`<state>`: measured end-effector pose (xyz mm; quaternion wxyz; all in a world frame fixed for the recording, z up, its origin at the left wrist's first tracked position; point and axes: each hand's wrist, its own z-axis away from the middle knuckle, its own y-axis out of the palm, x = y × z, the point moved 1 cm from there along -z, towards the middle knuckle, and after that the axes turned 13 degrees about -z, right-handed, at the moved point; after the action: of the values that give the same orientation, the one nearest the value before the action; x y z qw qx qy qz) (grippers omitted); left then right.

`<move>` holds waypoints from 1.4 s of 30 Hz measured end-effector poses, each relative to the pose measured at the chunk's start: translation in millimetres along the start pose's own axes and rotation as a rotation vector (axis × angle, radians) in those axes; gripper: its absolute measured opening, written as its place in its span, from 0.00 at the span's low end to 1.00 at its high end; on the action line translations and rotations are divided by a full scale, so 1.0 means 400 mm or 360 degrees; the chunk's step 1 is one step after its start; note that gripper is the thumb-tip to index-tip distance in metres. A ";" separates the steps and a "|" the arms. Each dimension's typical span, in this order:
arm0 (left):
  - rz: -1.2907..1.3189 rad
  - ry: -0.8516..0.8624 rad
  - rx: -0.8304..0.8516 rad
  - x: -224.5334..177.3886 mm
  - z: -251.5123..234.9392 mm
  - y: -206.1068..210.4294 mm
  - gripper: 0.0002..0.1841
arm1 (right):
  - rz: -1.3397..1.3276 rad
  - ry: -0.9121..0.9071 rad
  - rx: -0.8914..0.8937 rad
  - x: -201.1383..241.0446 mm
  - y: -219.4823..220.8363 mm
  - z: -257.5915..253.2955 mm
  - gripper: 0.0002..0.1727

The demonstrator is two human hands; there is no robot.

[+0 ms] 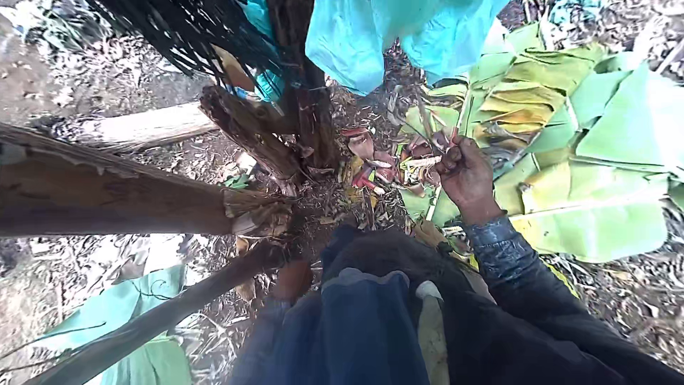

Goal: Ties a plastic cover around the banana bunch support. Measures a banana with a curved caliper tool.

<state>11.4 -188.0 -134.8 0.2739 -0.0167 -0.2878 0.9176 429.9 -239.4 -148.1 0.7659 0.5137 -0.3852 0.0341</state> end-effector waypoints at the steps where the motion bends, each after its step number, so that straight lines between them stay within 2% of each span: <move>1: 0.0060 0.0186 -0.0505 -0.019 -0.001 -0.065 0.16 | 0.0036 -0.0019 0.0002 0.017 0.000 0.027 0.18; 3: 0.0310 0.0621 -0.1502 -0.073 0.007 -0.220 0.13 | 0.0091 -0.0082 -0.0005 0.044 0.008 0.075 0.17; 4: 0.0376 0.0823 -0.1847 -0.114 0.030 -0.307 0.13 | 0.0102 -0.0115 -0.0004 0.056 0.015 0.097 0.17; 5: 0.0376 0.1019 -0.2065 -0.163 0.059 -0.387 0.16 | 0.0119 -0.0137 0.0009 0.066 0.024 0.119 0.16; 7: 0.0151 0.1270 -0.2234 -0.267 0.080 -0.515 0.22 | 0.0183 -0.0166 0.0065 0.083 0.040 0.159 0.15; 10: -0.0238 0.1342 -0.2106 -0.402 0.037 -0.593 0.26 | 0.0282 -0.0254 0.0115 0.101 0.045 0.203 0.16; 11: -0.0308 0.1377 -0.2060 -0.429 0.016 -0.599 0.25 | 0.0289 -0.0292 0.0111 0.107 0.042 0.213 0.16; 13: -0.0383 0.1506 -0.1990 -0.451 -0.025 -0.603 0.15 | 0.0278 -0.0346 0.0061 0.117 0.029 0.231 0.16; 17: -0.0353 0.1679 -0.1743 -0.415 -0.027 -0.625 0.12 | 0.0280 -0.0413 -0.0099 0.151 -0.021 0.262 0.16; 21: -0.0120 0.1888 -0.1519 -0.371 -0.028 -0.617 0.10 | 0.0288 -0.0451 -0.0123 0.181 -0.047 0.270 0.16; 23: -0.0003 0.1980 -0.1501 -0.353 -0.031 -0.600 0.08 | 0.0261 -0.0467 -0.0151 0.196 -0.058 0.264 0.17; 27: 0.0202 0.1799 -0.1697 -0.351 -0.043 -0.554 0.08 | 0.0353 -0.0544 -0.0148 0.212 -0.064 0.239 0.16; 28: 0.0289 0.1756 -0.1729 -0.359 -0.049 -0.535 0.07 | 0.0442 -0.0525 -0.0107 0.213 -0.062 0.233 0.18; 29: 0.0394 0.1731 -0.1730 -0.366 -0.051 -0.514 0.07 | 0.0515 -0.0429 -0.0036 0.211 -0.060 0.227 0.25; 31: 0.0609 0.1708 -0.1615 -0.374 -0.025 -0.472 0.06 | 0.0628 -0.0186 0.0033 0.185 -0.054 0.213 0.45; 32: 0.0731 0.1721 -0.1541 -0.377 -0.012 -0.450 0.06 | 0.0693 -0.0085 0.0074 0.163 -0.046 0.208 0.51; 34: 0.0993 0.1834 -0.1339 -0.387 -0.003 -0.420 0.07 | 0.0753 0.0041 0.0289 0.110 -0.006 0.192 0.54; 36: 0.1294 0.1992 -0.1100 -0.419 -0.019 -0.401 0.07 | 0.0598 0.0066 0.0500 0.057 0.033 0.175 0.41; 38: 0.1563 0.2073 -0.0927 -0.457 -0.074 -0.376 0.07 | 0.0518 0.0040 0.0570 0.021 0.038 0.148 0.26; 40: 0.1579 0.1947 -0.0893 -0.458 -0.148 -0.345 0.08 | 0.0659 0.0017 0.0508 -0.003 0.018 0.116 0.16; 42: 0.1332 0.1658 -0.0911 -0.430 -0.187 -0.323 0.08 | 0.0833 0.0039 0.0338 -0.019 -0.014 0.092 0.05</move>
<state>235.4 -148.7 -149.6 -0.0136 -0.6311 -0.3184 0.7073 406.4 -269.4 -150.5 0.6774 0.4738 -0.4898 0.2770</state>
